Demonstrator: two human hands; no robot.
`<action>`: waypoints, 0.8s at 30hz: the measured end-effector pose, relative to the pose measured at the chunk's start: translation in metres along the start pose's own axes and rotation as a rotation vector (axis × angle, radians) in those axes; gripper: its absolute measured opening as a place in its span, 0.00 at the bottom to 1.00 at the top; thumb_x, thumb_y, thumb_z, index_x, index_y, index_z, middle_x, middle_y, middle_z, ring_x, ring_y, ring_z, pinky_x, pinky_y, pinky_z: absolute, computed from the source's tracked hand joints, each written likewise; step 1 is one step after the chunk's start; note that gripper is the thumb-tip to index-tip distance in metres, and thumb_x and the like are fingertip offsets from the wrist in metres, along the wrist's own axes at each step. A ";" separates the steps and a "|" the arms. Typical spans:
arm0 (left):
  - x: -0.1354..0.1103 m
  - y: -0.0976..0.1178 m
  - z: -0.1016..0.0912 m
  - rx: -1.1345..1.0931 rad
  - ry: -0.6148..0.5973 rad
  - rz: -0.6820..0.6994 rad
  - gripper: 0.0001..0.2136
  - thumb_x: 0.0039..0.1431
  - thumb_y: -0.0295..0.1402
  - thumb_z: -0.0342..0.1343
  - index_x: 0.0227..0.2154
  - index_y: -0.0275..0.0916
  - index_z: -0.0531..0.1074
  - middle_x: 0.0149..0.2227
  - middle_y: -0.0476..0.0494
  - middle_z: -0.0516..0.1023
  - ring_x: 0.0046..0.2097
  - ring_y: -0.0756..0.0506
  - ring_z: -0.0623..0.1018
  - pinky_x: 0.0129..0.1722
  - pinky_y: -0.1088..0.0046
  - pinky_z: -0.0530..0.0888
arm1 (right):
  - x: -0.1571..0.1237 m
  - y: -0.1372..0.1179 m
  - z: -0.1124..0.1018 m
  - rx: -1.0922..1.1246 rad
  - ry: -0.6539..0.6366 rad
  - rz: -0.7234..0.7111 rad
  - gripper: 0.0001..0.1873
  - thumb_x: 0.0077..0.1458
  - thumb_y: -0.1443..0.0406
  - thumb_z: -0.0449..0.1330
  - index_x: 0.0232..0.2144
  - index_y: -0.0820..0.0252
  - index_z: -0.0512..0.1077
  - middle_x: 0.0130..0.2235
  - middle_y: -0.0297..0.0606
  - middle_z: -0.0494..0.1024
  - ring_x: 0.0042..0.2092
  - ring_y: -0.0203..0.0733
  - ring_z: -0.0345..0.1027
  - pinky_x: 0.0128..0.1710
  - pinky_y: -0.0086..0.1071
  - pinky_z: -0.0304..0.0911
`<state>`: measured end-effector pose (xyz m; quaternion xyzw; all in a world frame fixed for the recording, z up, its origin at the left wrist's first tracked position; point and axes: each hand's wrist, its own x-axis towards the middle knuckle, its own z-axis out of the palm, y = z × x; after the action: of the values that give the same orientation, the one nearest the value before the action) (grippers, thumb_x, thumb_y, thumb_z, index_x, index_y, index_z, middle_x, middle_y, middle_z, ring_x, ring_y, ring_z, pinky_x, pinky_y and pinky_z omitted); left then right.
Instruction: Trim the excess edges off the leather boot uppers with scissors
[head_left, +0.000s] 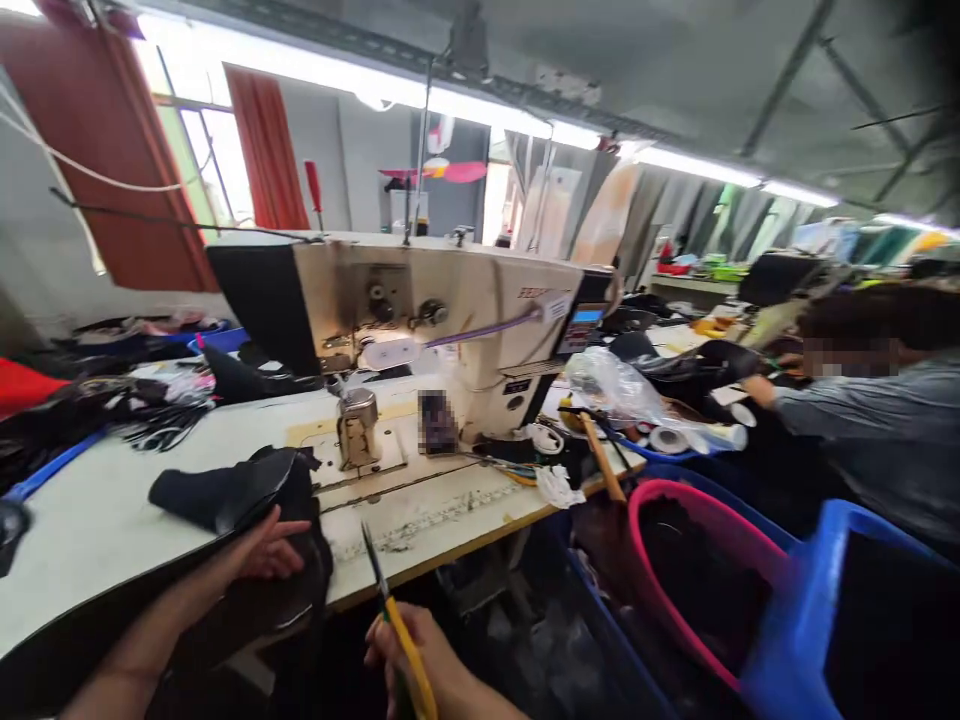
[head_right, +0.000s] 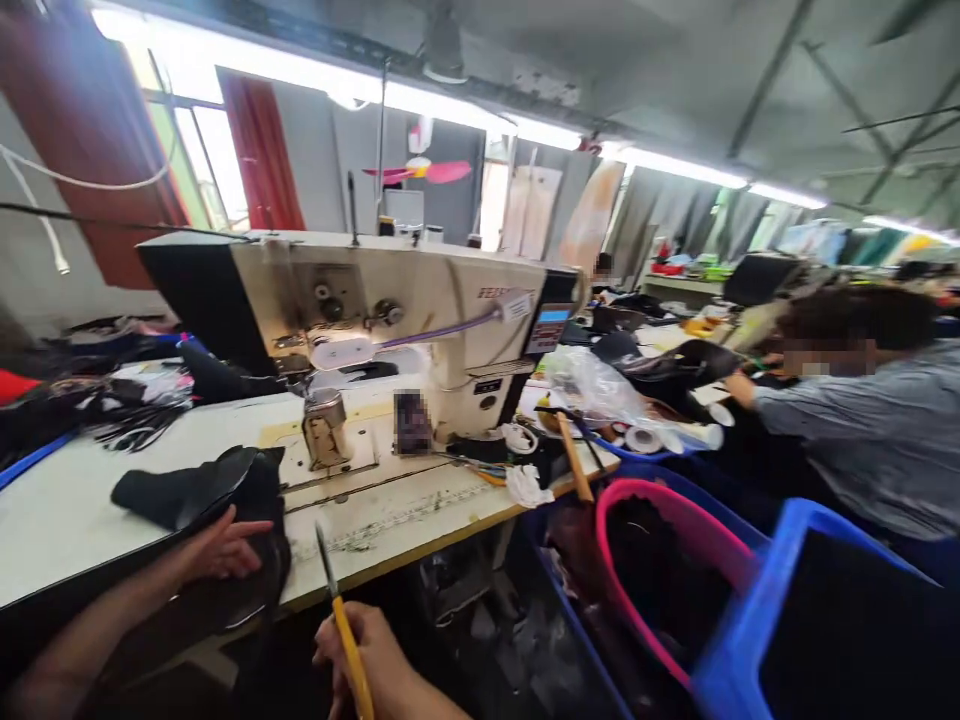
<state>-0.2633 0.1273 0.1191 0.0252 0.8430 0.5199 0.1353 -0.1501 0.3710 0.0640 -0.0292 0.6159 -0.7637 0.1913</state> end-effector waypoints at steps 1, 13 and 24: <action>-0.001 -0.003 -0.007 -0.061 -0.025 -0.030 0.35 0.62 0.60 0.33 0.55 0.37 0.67 0.36 0.41 0.80 0.35 0.43 0.79 0.38 0.61 0.74 | 0.005 0.003 0.004 0.006 0.021 -0.001 0.38 0.39 0.33 0.60 0.32 0.62 0.64 0.31 0.35 0.71 0.20 0.28 0.60 0.18 0.26 0.61; -0.038 -0.027 -0.025 -0.961 0.473 0.081 0.44 0.50 0.68 0.19 0.65 0.55 0.50 0.59 0.42 0.69 0.42 0.41 0.76 0.41 0.58 0.75 | 0.051 -0.061 0.066 -0.435 0.279 -0.110 0.15 0.48 0.60 0.65 0.32 0.58 0.61 0.29 0.35 0.73 0.30 0.40 0.70 0.31 0.31 0.64; -0.006 -0.025 -0.008 -0.561 0.404 0.243 0.22 0.59 0.41 0.56 0.56 0.46 0.62 0.54 0.37 0.68 0.40 0.46 0.78 0.35 0.67 0.78 | 0.081 -0.066 0.048 -0.442 0.280 0.049 0.14 0.43 0.62 0.62 0.31 0.56 0.61 0.27 0.31 0.70 0.25 0.41 0.69 0.25 0.33 0.65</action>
<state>-0.2577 0.1078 0.1018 -0.0161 0.6683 0.7376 -0.0950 -0.2282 0.3112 0.1225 0.0508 0.7886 -0.6025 0.1115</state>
